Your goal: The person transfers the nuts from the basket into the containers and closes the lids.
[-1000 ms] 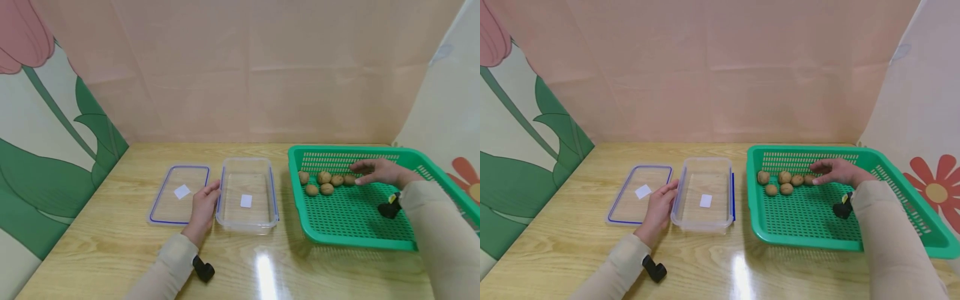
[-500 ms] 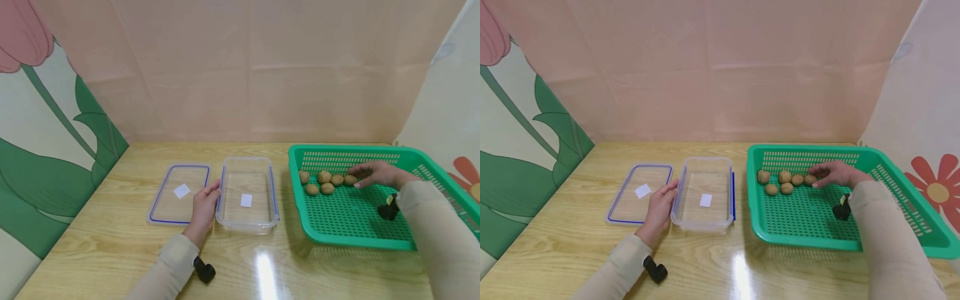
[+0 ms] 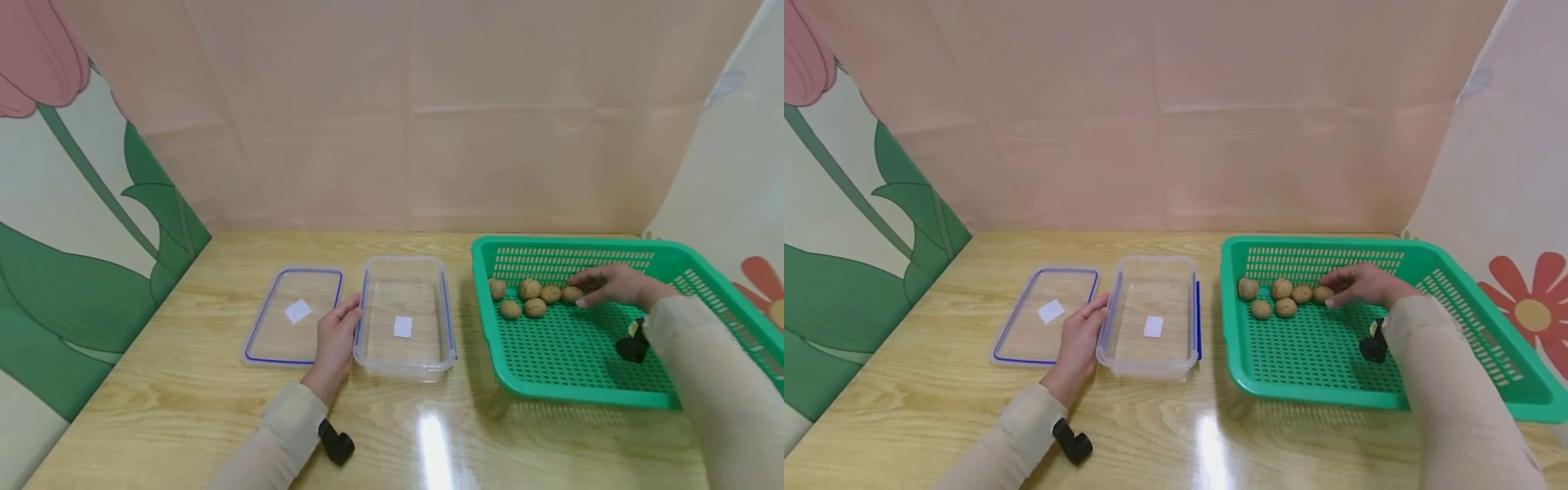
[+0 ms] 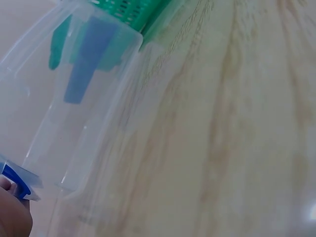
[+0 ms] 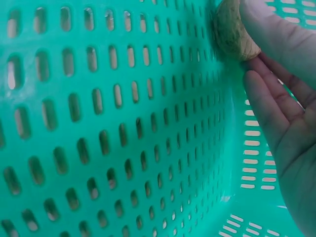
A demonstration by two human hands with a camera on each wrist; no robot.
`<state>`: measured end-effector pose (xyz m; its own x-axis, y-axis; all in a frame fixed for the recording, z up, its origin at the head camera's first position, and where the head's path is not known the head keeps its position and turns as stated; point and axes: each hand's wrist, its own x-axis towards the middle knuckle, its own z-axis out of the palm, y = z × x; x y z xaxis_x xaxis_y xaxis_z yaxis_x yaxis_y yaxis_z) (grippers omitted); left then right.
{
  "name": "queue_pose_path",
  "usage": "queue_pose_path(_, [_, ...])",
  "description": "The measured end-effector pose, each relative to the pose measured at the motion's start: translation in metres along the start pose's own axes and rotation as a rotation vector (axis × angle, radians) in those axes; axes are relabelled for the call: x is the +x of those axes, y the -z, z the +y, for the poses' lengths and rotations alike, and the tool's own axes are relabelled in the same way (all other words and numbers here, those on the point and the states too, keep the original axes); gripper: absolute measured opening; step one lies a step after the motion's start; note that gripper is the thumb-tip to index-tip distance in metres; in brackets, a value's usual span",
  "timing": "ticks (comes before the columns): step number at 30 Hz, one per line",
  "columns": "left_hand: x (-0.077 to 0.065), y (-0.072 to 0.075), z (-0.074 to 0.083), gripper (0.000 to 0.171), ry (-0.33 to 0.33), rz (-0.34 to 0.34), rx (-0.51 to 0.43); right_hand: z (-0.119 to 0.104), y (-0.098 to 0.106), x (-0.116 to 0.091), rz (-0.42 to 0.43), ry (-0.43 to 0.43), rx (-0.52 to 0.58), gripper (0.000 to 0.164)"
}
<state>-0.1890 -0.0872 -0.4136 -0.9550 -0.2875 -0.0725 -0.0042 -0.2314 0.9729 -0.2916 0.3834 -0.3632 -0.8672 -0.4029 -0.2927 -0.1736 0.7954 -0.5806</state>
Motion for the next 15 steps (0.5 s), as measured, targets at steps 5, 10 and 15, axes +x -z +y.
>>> queue_pose_path(5, [-0.0014, -0.0011, -0.0007, 0.035, -0.01, 0.006, 0.015, -0.0004, -0.002, 0.0029, 0.013, 0.003, -0.049, 0.062])
queue_pose_path(10, [-0.001, -0.0012, -0.0022, 0.034, -0.012, 0.0, 0.013, 0.0001, -0.0043, 0.006, 0.001, 0.001, -0.099, 0.061])
queue_pose_path(15, [-0.0007, -0.0015, -0.001, 0.034, -0.024, 0.004, 0.018, 0.0012, -0.0042, 0.0077, 0.007, 0.0, -0.095, 0.06])
